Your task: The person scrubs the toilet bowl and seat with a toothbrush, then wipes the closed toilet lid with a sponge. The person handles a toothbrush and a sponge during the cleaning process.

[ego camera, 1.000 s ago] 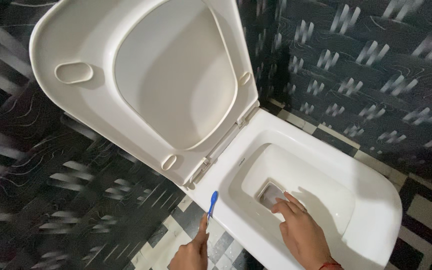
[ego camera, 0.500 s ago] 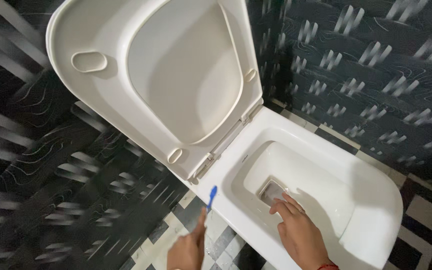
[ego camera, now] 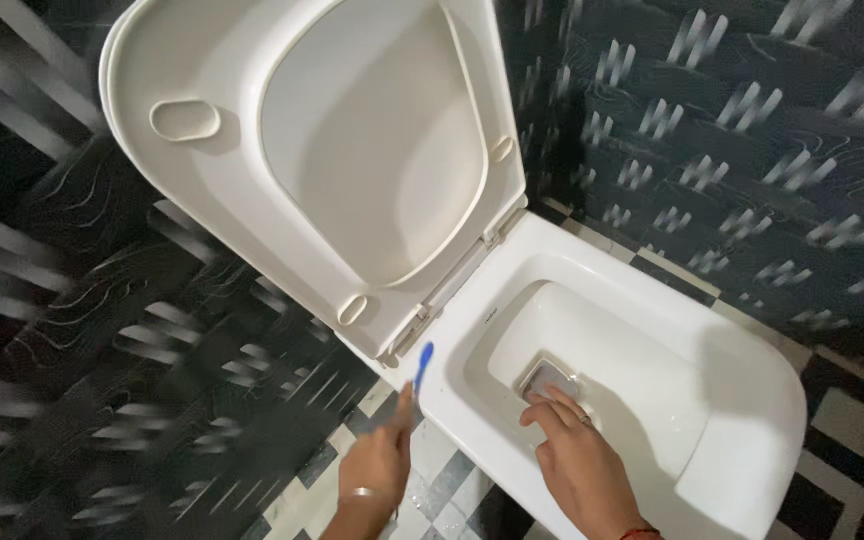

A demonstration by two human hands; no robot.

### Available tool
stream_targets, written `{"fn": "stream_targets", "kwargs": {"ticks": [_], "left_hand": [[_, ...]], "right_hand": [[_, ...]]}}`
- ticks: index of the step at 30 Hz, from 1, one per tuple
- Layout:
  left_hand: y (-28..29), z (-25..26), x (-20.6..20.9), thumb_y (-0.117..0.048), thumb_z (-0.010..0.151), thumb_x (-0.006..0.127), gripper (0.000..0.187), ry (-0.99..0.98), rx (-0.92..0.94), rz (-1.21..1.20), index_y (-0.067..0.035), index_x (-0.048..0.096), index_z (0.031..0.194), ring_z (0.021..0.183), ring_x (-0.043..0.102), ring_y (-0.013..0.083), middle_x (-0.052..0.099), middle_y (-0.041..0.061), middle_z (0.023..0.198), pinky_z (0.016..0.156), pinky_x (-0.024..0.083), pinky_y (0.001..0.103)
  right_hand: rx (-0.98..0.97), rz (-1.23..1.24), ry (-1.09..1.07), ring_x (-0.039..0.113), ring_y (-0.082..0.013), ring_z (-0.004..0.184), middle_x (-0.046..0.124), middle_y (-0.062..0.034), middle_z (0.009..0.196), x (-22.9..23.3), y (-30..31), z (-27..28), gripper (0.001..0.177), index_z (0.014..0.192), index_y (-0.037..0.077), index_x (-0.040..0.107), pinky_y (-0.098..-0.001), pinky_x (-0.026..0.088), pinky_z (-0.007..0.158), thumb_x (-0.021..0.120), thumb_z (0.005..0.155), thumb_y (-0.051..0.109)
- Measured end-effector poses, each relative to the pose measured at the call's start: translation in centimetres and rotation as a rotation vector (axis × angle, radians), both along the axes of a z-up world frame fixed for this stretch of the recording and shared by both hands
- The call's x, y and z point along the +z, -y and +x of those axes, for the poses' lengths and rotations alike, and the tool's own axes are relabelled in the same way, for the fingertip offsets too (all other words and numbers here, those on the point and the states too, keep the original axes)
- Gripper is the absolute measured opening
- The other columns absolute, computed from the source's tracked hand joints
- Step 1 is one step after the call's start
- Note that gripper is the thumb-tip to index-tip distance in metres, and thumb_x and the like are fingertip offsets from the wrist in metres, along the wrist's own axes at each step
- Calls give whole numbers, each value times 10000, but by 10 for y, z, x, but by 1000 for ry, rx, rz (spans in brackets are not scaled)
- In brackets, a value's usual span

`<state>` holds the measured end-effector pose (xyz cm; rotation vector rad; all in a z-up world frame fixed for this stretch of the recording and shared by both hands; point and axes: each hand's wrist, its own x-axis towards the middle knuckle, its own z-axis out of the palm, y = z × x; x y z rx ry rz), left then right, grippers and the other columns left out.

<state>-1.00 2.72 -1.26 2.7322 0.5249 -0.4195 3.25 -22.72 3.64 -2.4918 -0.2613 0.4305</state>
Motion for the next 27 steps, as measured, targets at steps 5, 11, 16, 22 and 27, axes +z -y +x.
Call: {"fn": "stream_targets", "kwargs": {"ticks": [5,11,16,22,27], "left_hand": [[5,-30,-5,-351,1025,488,604,-181,-3,-49,-519,253,1555,731,755,350,746,175,772,697,606,508],[-3,-19,3,-348,1030,488,632,-212,-53,13,-537,213,1568,810,732,382,742,192,825,790,576,538],[12,21,15,-263,996,492,674,-130,-15,11,-499,228,1570,888,724,366,757,141,937,807,572,513],[24,78,25,-218,1034,444,642,-117,-74,31,-484,257,1588,892,737,357,730,190,987,803,575,499],[33,46,31,-256,1024,472,646,-215,-124,9,-492,236,1577,885,721,351,741,155,946,808,570,503]], "right_hand": [[9,-19,-99,318,-148,1497,527,86,1534,3,-2,3,401,1163,208,595,-376,498,1047,568,839,-27],[26,-15,-26,339,-178,1468,535,51,1498,-1,1,6,403,1158,208,603,-385,466,1071,598,822,-13],[1,-25,-39,369,-171,1476,577,71,1475,-6,6,4,397,1159,213,599,-393,522,987,557,838,-17],[5,-5,21,382,-201,1464,599,35,1450,-15,12,4,396,1142,204,607,-405,511,1001,558,822,-23],[-10,67,48,396,-231,1459,617,-10,1401,-21,17,7,409,1132,194,621,-395,485,1056,570,800,-39]]}}
